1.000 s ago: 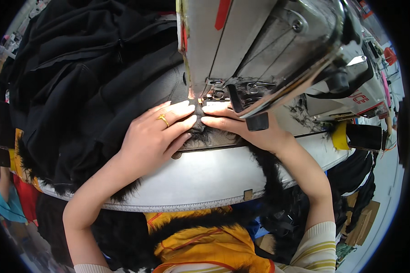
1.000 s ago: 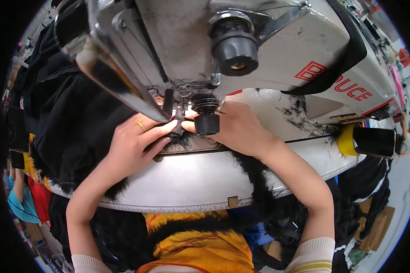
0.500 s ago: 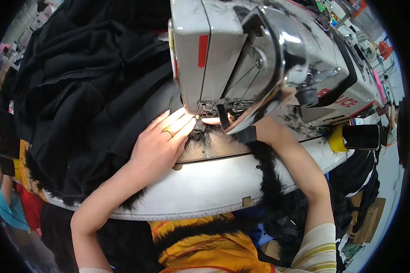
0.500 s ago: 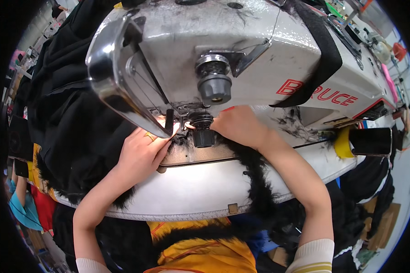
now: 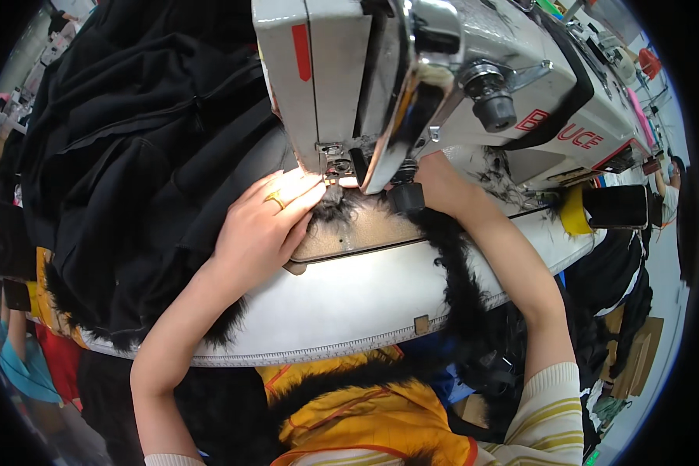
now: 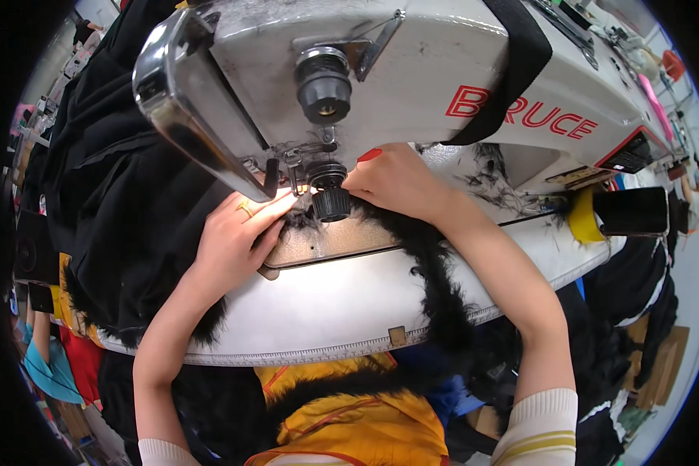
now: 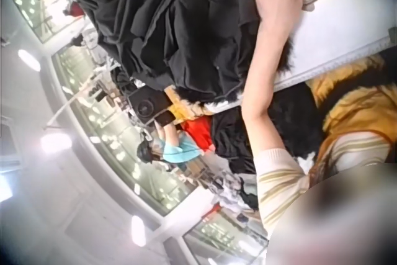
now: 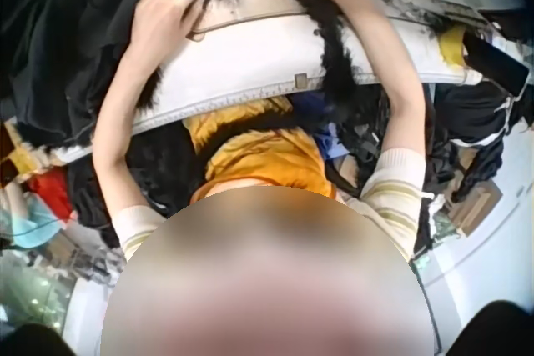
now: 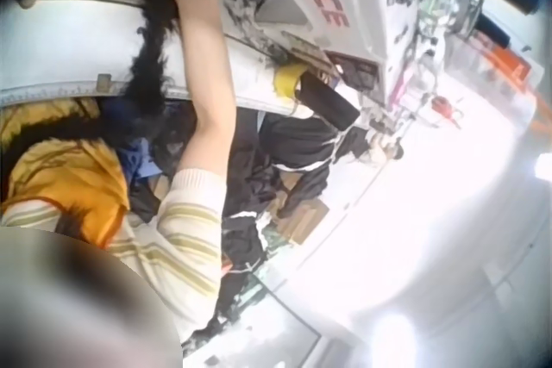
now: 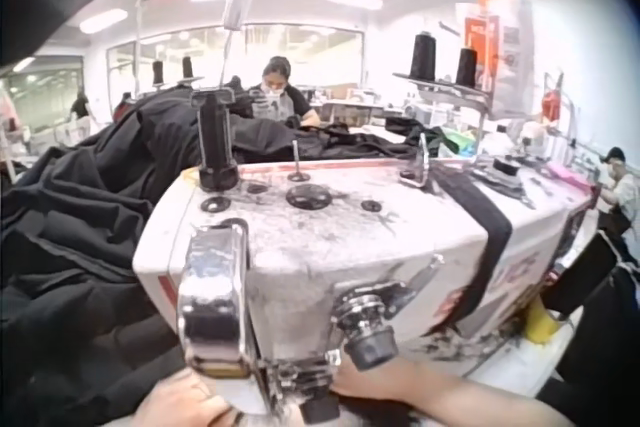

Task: Sewing black fur trim onto the edges of a black garment using an industrial sewing machine.

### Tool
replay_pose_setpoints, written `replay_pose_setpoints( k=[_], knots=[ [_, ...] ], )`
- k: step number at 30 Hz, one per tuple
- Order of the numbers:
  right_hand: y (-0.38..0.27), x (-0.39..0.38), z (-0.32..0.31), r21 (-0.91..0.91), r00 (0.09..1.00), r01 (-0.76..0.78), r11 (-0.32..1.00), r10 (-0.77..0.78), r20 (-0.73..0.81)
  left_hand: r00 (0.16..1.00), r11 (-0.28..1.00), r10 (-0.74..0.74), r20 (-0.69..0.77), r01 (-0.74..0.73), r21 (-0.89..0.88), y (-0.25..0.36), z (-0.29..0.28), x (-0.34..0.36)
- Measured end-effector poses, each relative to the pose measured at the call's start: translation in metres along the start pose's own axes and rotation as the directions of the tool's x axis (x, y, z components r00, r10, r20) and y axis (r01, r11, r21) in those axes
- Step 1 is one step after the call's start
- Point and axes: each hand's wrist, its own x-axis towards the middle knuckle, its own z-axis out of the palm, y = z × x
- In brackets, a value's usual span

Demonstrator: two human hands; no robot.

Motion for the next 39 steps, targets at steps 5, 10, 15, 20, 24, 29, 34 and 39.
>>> replay_pose_setpoints(
  k=[5, 10, 15, 20, 24, 29, 34, 39],
  knots=[
    [-0.006, 0.007, -0.005, -0.012, 0.999, -0.011, 1.0, 0.011, -0.05, 0.996, 1.0, -0.005, -0.094, 0.007, 0.014, -0.002, -0.003, 0.013],
    [-0.046, -0.001, -0.01, 0.0, 0.995, -0.102, 0.995, 0.102, 0.021, 0.999, 0.993, 0.036, -0.002, -0.036, -0.113, 0.006, -0.016, 0.011],
    [-0.075, -0.015, -0.003, 0.125, 0.971, -0.24, 0.963, 0.239, 0.025, 0.999, 0.997, 0.038, -0.038, -0.041, -0.071, 0.017, -0.007, -0.002],
    [-0.081, -0.001, -0.002, 0.167, 0.924, -0.381, 0.909, 0.379, 0.042, 0.991, 0.994, 0.044, -0.128, -0.056, -0.093, 0.007, 0.001, 0.003],
    [-0.092, 0.014, 0.004, 0.389, 0.685, -0.719, 0.577, 0.684, 0.252, 0.973, 0.889, -0.177, -0.149, 0.093, -0.449, 0.012, -0.006, 0.001],
    [-0.093, 0.02, 0.006, 0.619, 0.514, -0.765, 0.175, 0.745, 0.425, 0.979, 0.97, -0.076, -0.189, 0.029, -0.24, 0.017, -0.007, -0.003],
    [-0.105, -0.002, -0.011, 0.086, 0.885, -0.465, 0.881, 0.466, 0.017, 0.986, 0.994, 0.088, -0.142, -0.078, 0.073, 0.016, 0.003, -0.005],
    [-0.106, -0.002, -0.004, 0.226, 0.938, -0.317, 0.921, 0.339, -0.068, 0.972, 0.945, 0.184, -0.145, -0.135, 0.296, 0.031, 0.005, 0.001]
  ],
)
